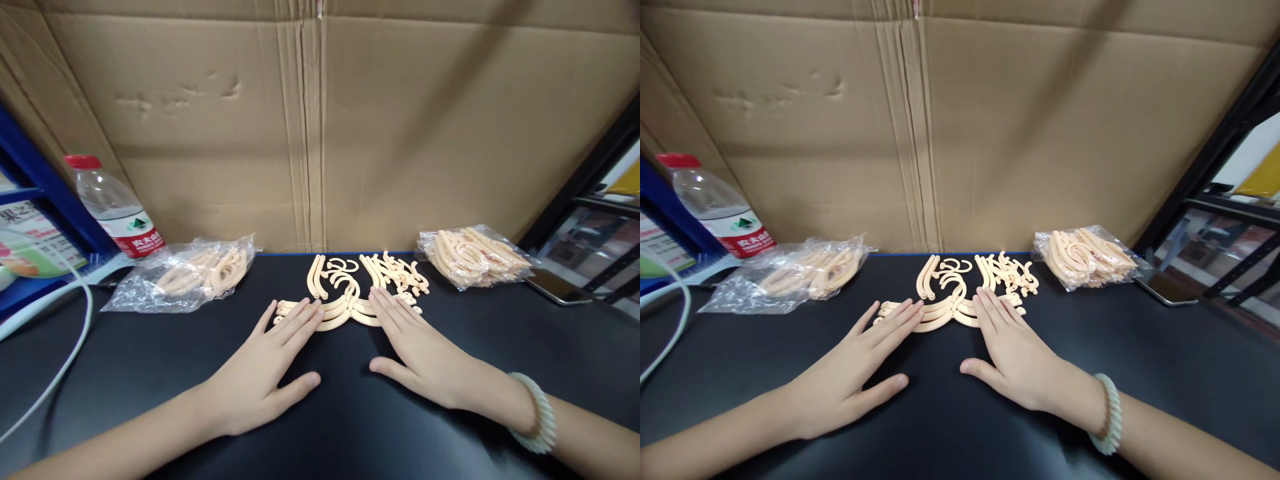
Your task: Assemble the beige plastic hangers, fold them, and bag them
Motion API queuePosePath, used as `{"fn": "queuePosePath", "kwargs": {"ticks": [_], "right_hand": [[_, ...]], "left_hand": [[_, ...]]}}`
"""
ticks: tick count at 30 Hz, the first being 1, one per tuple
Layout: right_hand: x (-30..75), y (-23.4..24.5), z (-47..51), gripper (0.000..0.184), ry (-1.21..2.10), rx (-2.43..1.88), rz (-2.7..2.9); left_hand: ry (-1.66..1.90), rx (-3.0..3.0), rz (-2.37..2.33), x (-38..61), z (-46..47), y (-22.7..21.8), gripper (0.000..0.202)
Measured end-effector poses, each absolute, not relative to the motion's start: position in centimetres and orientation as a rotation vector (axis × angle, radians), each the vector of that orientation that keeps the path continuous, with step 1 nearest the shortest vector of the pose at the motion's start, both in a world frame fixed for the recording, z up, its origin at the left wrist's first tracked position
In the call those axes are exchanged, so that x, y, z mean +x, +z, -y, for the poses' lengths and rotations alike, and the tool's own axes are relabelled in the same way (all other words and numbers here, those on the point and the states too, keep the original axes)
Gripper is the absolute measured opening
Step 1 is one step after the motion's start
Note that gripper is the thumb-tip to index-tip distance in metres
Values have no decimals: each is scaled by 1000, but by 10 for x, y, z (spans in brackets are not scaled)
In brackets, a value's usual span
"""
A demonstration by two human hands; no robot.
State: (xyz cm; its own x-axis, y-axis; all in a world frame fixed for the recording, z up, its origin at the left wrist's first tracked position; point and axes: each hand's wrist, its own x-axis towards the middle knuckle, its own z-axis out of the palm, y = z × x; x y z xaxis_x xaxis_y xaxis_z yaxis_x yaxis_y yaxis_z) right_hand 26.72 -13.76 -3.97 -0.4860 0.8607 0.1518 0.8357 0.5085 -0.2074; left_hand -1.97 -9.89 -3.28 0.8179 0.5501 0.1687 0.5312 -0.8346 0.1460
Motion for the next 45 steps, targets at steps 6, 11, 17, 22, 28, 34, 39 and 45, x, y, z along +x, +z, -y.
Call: {"fn": "queuePosePath", "kwargs": {"ticks": [6, 11, 17, 22, 28, 34, 39, 45], "right_hand": [[274, -37, 125, 54, 89, -1300, 2104], [294, -22, 102, 23, -38, -1203, 1975], [294, 5, 47, 19, 21, -1352, 2254], [267, 2, 4, 18, 125, -1376, 2416], [252, -16, -17, 18, 128, -1501, 2393], [254, -10, -11, 18, 166, -1449, 2133], [261, 0, 9, 18, 317, -1301, 1783], [271, 10, 53, 34, 606, -1104, 1509]], "left_hand": [[571, 2853, -1062, -19, 101, -38, 53], [706, 2755, -1161, -23, 83, -24, 42], [469, 2547, -1284, -12, 28, 10, 35], [308, 2444, -1434, 10, -11, 13, 39], [198, 2396, -1535, 24, -27, 4, 31], [216, 2387, -1618, 28, -22, 3, 31], [260, 2336, -1694, 33, -17, 2, 32], [361, 2190, -1675, 26, -19, 9, 31]]}}
